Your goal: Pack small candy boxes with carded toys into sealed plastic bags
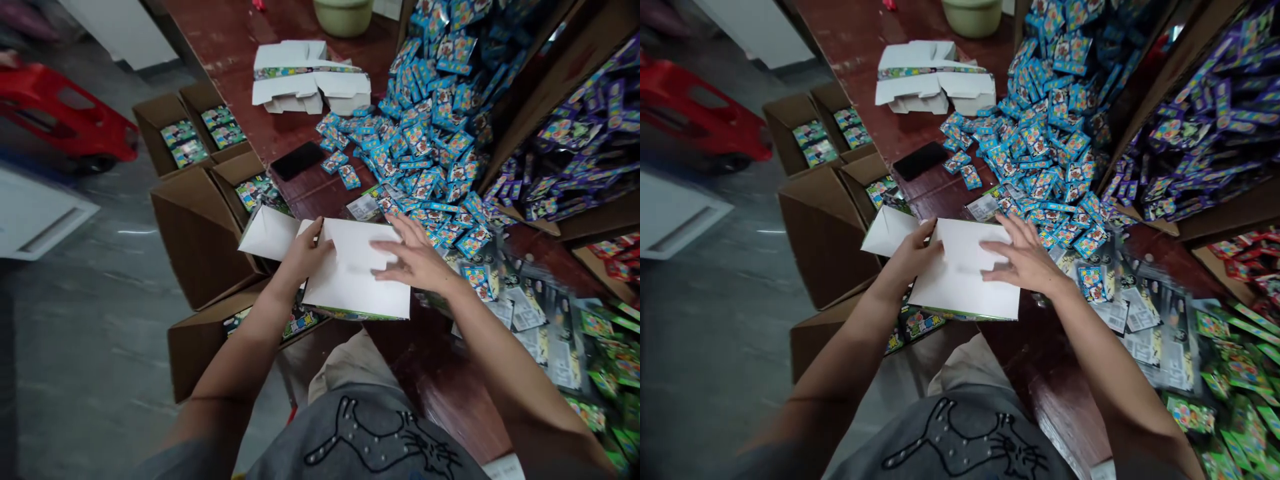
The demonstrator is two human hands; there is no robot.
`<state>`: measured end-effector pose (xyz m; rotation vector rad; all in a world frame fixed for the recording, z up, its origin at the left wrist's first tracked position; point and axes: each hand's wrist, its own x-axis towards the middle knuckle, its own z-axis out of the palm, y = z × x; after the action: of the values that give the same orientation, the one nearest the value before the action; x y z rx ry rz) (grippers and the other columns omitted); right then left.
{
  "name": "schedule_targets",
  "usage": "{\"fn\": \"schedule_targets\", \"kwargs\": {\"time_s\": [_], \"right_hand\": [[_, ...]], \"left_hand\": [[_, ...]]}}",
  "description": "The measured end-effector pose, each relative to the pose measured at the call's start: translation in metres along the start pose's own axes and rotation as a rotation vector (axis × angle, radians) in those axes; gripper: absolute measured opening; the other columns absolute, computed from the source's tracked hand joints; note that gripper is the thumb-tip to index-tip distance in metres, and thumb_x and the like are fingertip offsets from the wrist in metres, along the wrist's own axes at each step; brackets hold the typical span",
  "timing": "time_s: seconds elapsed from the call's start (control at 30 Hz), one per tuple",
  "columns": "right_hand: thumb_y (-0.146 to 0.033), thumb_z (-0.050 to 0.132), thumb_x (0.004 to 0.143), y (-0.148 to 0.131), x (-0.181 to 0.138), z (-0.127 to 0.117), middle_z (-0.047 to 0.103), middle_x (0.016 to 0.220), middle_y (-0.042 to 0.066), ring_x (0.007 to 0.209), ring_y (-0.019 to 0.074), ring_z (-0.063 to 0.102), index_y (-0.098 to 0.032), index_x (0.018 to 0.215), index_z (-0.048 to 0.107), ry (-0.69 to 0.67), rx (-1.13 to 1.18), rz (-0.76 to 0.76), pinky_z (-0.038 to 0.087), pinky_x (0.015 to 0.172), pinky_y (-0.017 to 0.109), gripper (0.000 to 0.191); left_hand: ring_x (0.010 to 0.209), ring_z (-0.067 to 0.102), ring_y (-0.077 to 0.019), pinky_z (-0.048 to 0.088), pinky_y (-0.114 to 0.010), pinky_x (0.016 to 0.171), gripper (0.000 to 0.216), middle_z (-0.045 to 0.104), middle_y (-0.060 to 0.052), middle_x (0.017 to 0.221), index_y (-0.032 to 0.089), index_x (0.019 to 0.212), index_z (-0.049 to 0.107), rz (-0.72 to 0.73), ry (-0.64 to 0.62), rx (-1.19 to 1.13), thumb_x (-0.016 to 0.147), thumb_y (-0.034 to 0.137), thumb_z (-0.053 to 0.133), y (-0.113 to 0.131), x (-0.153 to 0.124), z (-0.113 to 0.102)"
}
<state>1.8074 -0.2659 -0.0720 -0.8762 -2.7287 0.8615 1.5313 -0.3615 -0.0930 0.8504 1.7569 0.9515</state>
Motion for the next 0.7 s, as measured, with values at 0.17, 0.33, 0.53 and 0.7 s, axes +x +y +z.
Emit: {"fn": "schedule_targets", "kwargs": {"time_s": [0.17,0.33,0.53,0.7], "right_hand": [[-0.055,0.073,0.098,-0.022,0.019,-0.008,0.039,0.174,0.013,0.156,0.0415,0.039,-0.028,0.125,0.074,-0.147,-0.133,0.168,0.033,0.121,0.065,0.037],[-0.040,0.081,0.092,-0.042,0.034,0.012,0.051,0.160,0.016,0.140,0.0424,0.047,-0.026,0.126,0.070,0.004,-0.301,0.270,0.037,0.113,0.063,0.038],[-0.047,0.077,0.096,-0.039,0.018,0.000,0.054,0.155,0.015,0.146,0.0393,0.047,-0.025,0.123,0.066,-0.004,-0.059,0.128,0.034,0.122,0.064,0.036],[-0.056,0.067,0.101,-0.071,0.002,-0.040,0.063,0.144,0.011,0.141,0.0311,0.058,-0.029,0.127,0.059,0.139,0.309,-0.125,0.048,0.117,0.055,0.039]], "left_hand": [[0.141,0.061,-0.0326,0.051,-0.048,0.121,0.070,0.059,-0.010,0.161,0.019,0.156,0.059,-0.074,0.002,-0.086,0.087,0.030,0.063,0.009,-0.005,0.001],[0.145,0.058,-0.0327,0.051,-0.052,0.121,0.066,0.056,-0.010,0.164,0.020,0.156,0.058,-0.004,-0.015,-0.109,0.092,0.033,0.061,0.017,-0.019,-0.001],[0.147,0.057,-0.0330,0.050,-0.054,0.122,0.063,0.059,-0.007,0.161,0.024,0.154,0.061,0.012,0.061,-0.205,0.093,0.039,0.065,0.032,-0.046,-0.008],[0.126,0.071,-0.0371,0.066,-0.055,0.099,0.062,0.074,-0.002,0.140,0.036,0.147,0.068,0.148,0.166,-0.111,0.087,0.053,0.072,0.076,-0.100,-0.061]]}}
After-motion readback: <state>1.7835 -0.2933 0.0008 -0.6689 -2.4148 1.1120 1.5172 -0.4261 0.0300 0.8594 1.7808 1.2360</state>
